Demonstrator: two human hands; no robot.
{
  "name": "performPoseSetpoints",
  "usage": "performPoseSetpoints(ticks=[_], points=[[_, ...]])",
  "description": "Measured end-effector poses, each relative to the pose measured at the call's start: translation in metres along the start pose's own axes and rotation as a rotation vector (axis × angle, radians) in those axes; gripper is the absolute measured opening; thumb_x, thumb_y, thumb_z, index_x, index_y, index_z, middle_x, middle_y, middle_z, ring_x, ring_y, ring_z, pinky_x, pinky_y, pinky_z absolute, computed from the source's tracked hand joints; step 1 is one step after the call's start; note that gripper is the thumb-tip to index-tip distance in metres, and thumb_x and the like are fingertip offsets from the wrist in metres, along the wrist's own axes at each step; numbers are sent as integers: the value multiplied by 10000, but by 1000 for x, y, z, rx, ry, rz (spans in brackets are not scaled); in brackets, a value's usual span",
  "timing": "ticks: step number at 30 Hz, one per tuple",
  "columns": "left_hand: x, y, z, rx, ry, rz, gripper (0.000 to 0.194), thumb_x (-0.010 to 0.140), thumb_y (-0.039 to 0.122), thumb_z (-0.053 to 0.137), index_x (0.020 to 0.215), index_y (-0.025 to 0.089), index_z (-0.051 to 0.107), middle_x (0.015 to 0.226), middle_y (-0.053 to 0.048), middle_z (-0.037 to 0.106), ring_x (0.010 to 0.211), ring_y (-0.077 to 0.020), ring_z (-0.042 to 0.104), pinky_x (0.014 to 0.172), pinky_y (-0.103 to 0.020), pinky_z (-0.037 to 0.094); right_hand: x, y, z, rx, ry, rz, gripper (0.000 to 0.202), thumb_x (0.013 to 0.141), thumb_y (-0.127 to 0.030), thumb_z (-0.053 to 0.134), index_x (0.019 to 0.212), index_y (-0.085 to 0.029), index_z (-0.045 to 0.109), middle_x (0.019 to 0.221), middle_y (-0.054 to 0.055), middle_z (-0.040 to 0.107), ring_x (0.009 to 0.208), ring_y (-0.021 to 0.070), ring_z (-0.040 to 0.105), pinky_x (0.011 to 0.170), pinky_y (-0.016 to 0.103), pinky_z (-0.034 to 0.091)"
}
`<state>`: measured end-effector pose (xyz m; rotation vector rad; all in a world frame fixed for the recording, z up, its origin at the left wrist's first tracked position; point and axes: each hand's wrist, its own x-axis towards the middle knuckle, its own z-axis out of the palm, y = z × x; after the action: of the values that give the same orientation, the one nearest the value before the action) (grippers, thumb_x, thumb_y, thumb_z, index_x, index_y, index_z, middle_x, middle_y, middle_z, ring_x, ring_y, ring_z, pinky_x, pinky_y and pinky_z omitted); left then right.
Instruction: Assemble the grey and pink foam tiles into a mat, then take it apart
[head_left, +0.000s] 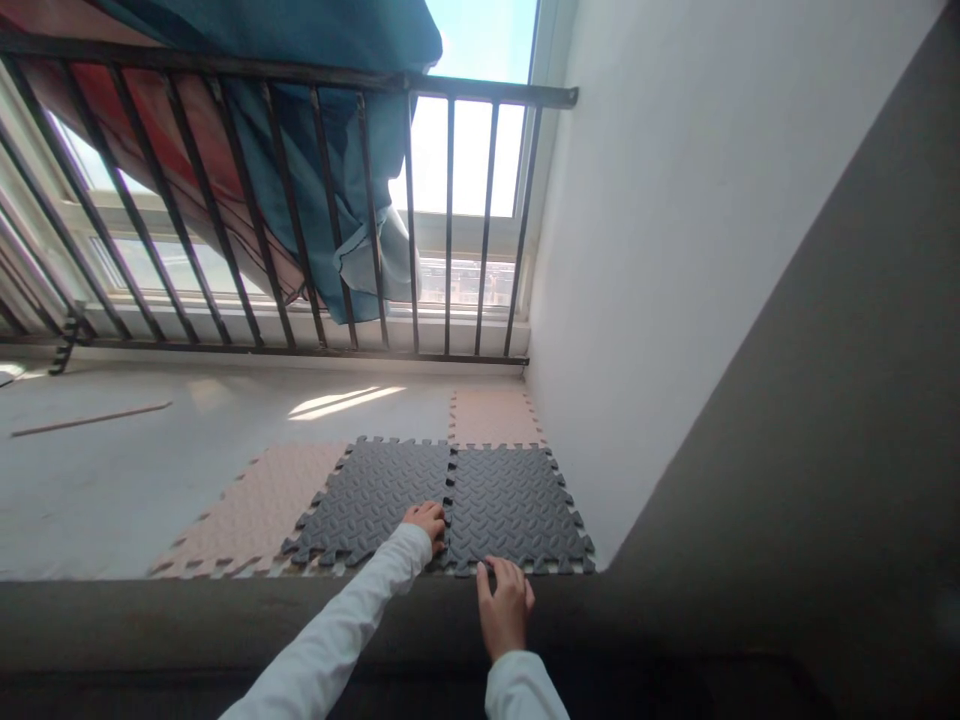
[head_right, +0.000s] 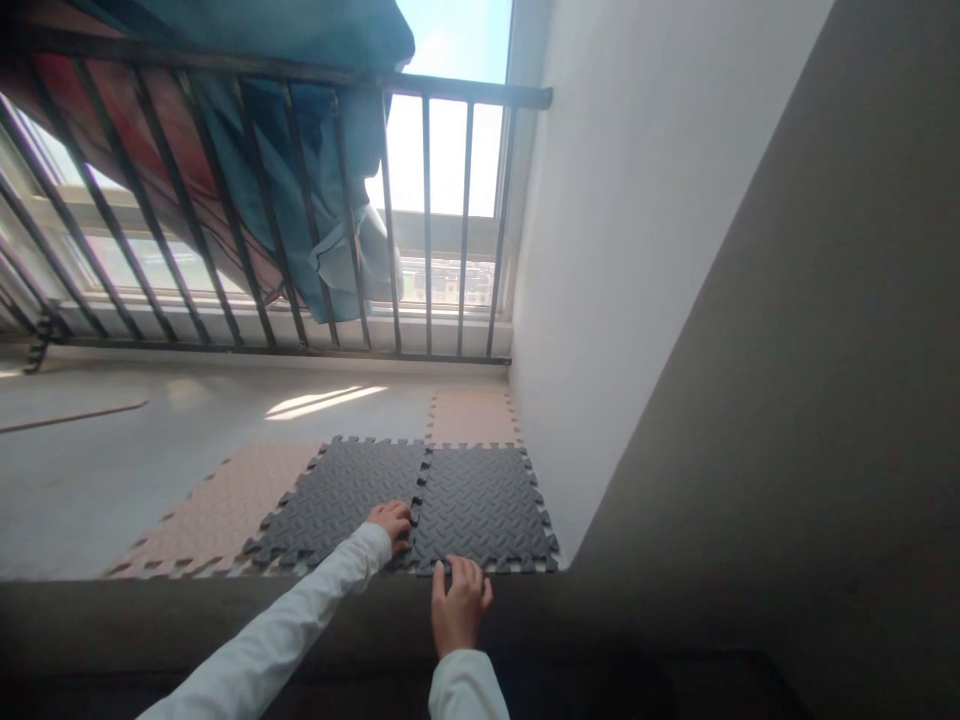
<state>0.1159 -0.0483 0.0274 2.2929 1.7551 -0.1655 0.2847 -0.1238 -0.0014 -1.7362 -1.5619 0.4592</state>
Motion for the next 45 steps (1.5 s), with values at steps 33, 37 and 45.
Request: performPoseSetpoints(ticks=[33,37,45], points=[[-1,15,15,-95,-14,-137,446,777,398,385,1205,292,454,1343,-40,391,1252,-204,288,1015,-482,208,1,1,2,-19,23,-16,293,799,-359,373,831,-225,631,915,57,643,924,201,533,840,348,309],[8,7,5,-57,25,-88,364,787,388,370,1085,300,561,1290,-34,457,1200,-188,363,1016,-469,209,2,0,1,-13,-2,-4,277,791,-341,383,839,-221,629,919,58,641,928,206,529,842,353,310],[34,-8,12,-42,-66,-204,519,797,396,335,1296,254,334,1431,-23,182,1305,-194,160,1030,-486,174,3,0,8,-47,43,-42,238,791,-309,400,813,-239,626,883,35,646,897,184,553,796,315,351]])
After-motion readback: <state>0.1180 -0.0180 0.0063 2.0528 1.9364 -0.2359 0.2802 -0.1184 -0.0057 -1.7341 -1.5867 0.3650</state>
